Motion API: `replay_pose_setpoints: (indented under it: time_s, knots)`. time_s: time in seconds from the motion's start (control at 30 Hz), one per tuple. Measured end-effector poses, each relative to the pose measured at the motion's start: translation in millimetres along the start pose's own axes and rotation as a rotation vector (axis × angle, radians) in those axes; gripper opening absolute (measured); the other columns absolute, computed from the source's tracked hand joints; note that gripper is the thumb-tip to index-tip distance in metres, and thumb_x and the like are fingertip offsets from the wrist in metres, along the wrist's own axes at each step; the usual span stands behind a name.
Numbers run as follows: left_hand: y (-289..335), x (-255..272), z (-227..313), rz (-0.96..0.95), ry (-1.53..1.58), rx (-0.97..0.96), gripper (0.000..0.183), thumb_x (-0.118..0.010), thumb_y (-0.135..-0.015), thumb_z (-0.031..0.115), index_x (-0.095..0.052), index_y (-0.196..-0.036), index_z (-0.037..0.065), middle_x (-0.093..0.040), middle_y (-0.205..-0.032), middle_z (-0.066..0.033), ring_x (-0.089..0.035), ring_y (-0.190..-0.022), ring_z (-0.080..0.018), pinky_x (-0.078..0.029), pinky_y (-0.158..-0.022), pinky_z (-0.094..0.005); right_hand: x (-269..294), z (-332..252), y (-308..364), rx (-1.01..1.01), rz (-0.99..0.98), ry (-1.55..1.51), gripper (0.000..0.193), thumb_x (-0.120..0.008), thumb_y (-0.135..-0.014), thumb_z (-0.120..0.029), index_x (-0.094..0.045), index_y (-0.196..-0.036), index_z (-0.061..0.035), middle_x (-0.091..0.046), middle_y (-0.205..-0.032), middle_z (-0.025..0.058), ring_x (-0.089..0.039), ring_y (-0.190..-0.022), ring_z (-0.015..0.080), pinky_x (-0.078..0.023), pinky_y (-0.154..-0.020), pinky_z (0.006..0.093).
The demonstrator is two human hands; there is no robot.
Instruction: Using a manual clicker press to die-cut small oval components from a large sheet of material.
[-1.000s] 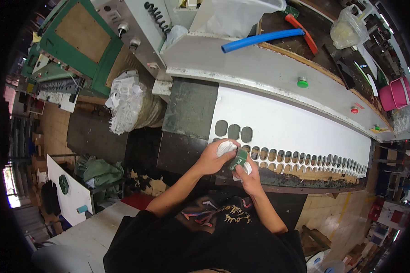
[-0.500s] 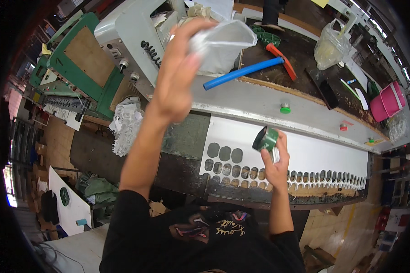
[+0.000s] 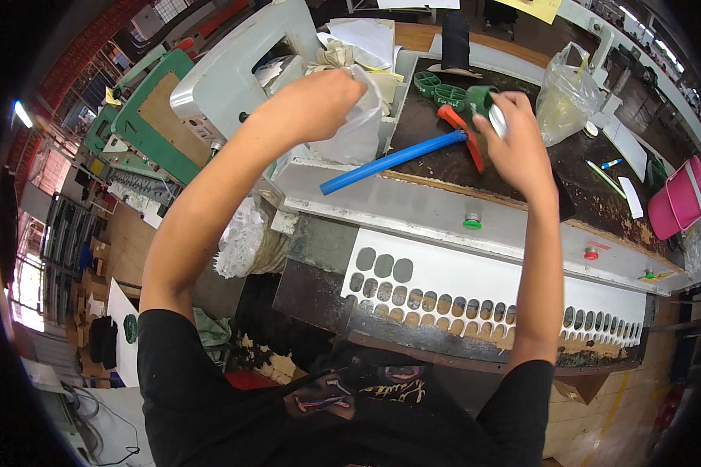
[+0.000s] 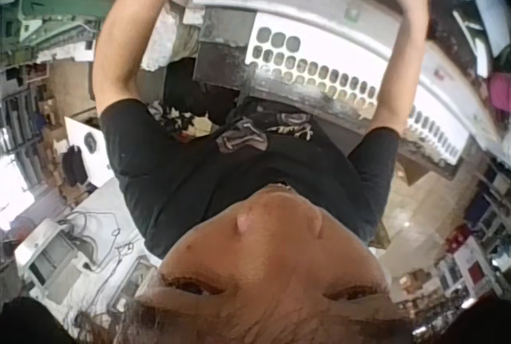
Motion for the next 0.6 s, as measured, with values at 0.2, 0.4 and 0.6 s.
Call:
replay_pose_setpoints:
  time_s: [0.2,0.4,0.6]
  knots:
    - [28,56,-22,0.339,0.272,-0.01,0.043,-0.079,-0.081,0.009,-0.069,-0.122,0.002,-0.071,-0.11,-0.0225,-0.067,-0.111,-0.0378,-0.055,-0.093,-0.0468,-78,111,-56,-0.201,-0.626,0.509,0.045,-0.076,-0.09,-0.025,-0.068,-0.125,0.0024,-0.068,-0.119,0.0289,-0.063,-0.116,0.0451,-0.051,-0.1,0.0476]
    - [35,19,-71,0.212,0.341,0.354,0.03,-0.082,-0.083,0.017,-0.076,-0.107,0.001,-0.074,-0.092,-0.0197,-0.072,-0.089,-0.0348,-0.057,-0.082,-0.042,-37,56,-90,0.127,-0.093,0.324,0.038,-0.075,-0.093,-0.03,-0.068,-0.114,0.0015,-0.073,-0.109,0.0246,-0.072,-0.096,0.0393,-0.056,-0.085,0.0463]
    - [31,32,-80,0.317,0.565,0.345,0.021,-0.08,-0.086,0.014,-0.077,-0.099,-0.003,-0.074,-0.074,-0.0115,-0.071,-0.062,-0.0188,-0.056,-0.063,-0.0329,-48,-112,-98,0.209,-0.018,-0.96,0.031,-0.068,-0.099,-0.033,-0.061,-0.101,-0.0027,-0.053,-0.072,0.0041,-0.053,-0.065,0.0157,-0.046,-0.061,0.034]
Point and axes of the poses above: each hand's wrist, its own y-axis away from the middle knuckle, its own x-axis out of the back of the hand, z = x × y, the point moved 10 cm from there along -y, towards the middle knuckle
